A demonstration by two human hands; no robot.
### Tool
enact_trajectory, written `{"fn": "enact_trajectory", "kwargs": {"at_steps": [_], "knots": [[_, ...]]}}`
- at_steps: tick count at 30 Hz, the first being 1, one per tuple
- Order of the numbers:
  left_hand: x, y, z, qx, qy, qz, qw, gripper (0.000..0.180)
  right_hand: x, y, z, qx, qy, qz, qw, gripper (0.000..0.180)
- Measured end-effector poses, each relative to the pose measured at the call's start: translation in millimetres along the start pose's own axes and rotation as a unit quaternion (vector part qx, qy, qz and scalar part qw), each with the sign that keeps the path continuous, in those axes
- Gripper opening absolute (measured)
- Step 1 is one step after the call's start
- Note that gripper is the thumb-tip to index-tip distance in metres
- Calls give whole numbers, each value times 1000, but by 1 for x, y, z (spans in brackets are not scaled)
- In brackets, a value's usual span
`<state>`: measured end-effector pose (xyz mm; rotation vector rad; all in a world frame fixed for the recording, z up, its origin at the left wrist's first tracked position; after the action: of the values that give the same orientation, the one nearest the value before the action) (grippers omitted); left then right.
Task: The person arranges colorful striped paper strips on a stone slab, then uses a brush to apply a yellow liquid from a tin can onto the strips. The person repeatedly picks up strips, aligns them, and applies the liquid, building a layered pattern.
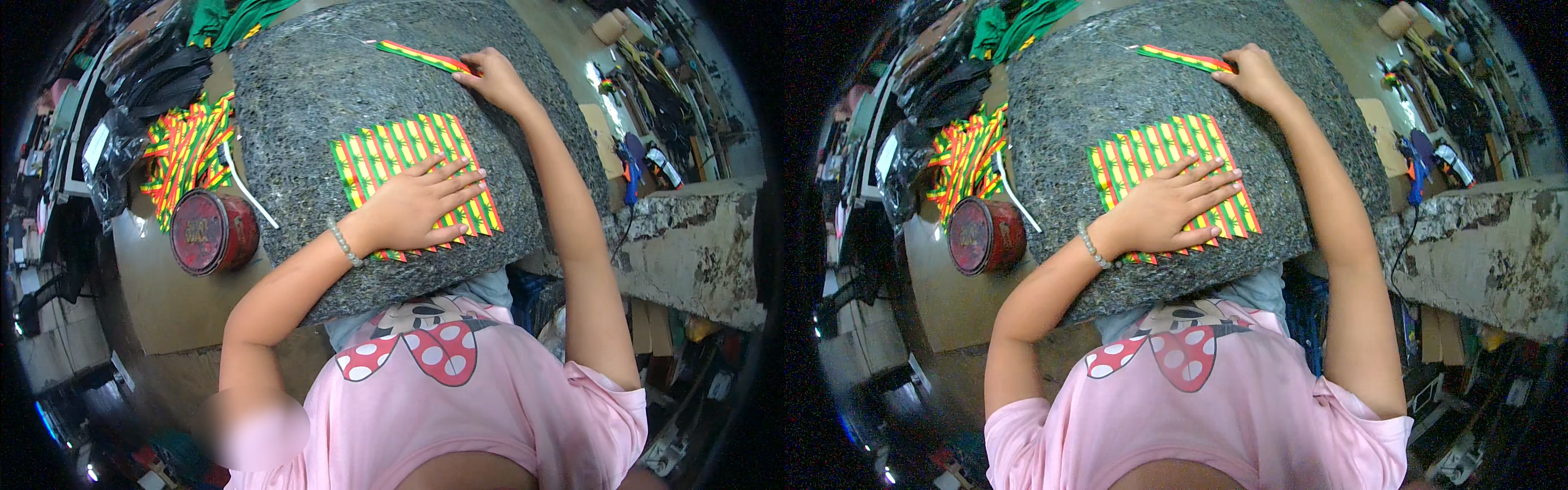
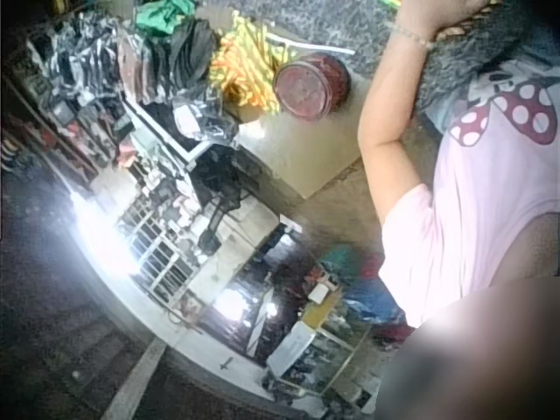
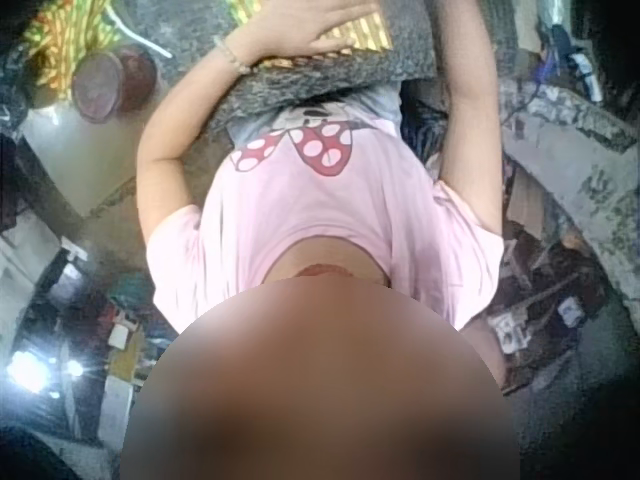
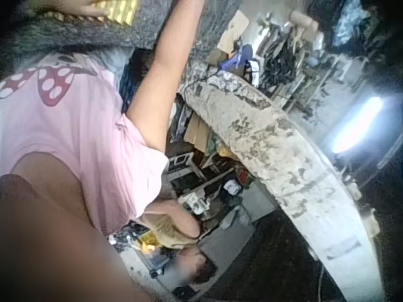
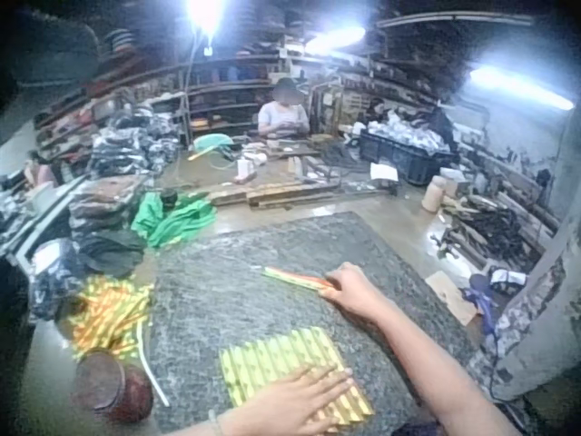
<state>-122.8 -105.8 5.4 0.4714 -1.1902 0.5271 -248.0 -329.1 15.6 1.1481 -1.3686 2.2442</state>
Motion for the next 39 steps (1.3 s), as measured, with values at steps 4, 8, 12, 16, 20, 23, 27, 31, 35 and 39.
{"fn": "enact_trajectory", "kwargs": {"at_steps": [4,8,12,16,20,23,27,31,35,39], "knots": [[-4,-1,-2,-5,10,-10,1000,64,-6,-9,4,-44,-31,-7,999,38],[-11,-2,-3,-10,30,-15,999,64,-3,-47,18,-50,-38,3,998,26],[-16,-3,-4,-11,54,-28,998,66,-29,-129,76,50,-84,79,992,26],[-15,-3,-4,-4,78,-36,996,66,-94,-247,129,101,-198,217,950,31],[-12,-3,-4,-6,82,-60,995,66,-149,-318,130,218,-139,365,895,30],[-11,-4,-5,0,59,-49,997,66,-167,-278,118,188,-176,268,928,27],[-12,-3,-4,-15,35,-9,999,68,-129,-142,84,-22,-177,334,926,28],[-10,-2,-3,-20,21,9,1000,71,-46,-42,4,-84,-92,229,965,30],[-4,0,-1,-12,17,7,1000,70,0,-11,-104,-159,30,241,957,32],[-1,1,1,-10,-28,19,999,71,6,-20,-172,-220,111,296,923,31]]}}
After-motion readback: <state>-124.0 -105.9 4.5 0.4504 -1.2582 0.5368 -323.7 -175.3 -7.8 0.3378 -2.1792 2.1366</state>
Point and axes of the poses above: each hand's wrist, its own z-axis towards the middle knuckle, its own x-axis out of the back of the hand, y = z × x, the point moved 6 cm from there along z, towards the middle knuckle, and after that the axes turned 14 degrees about z, right-handed, at the moved point
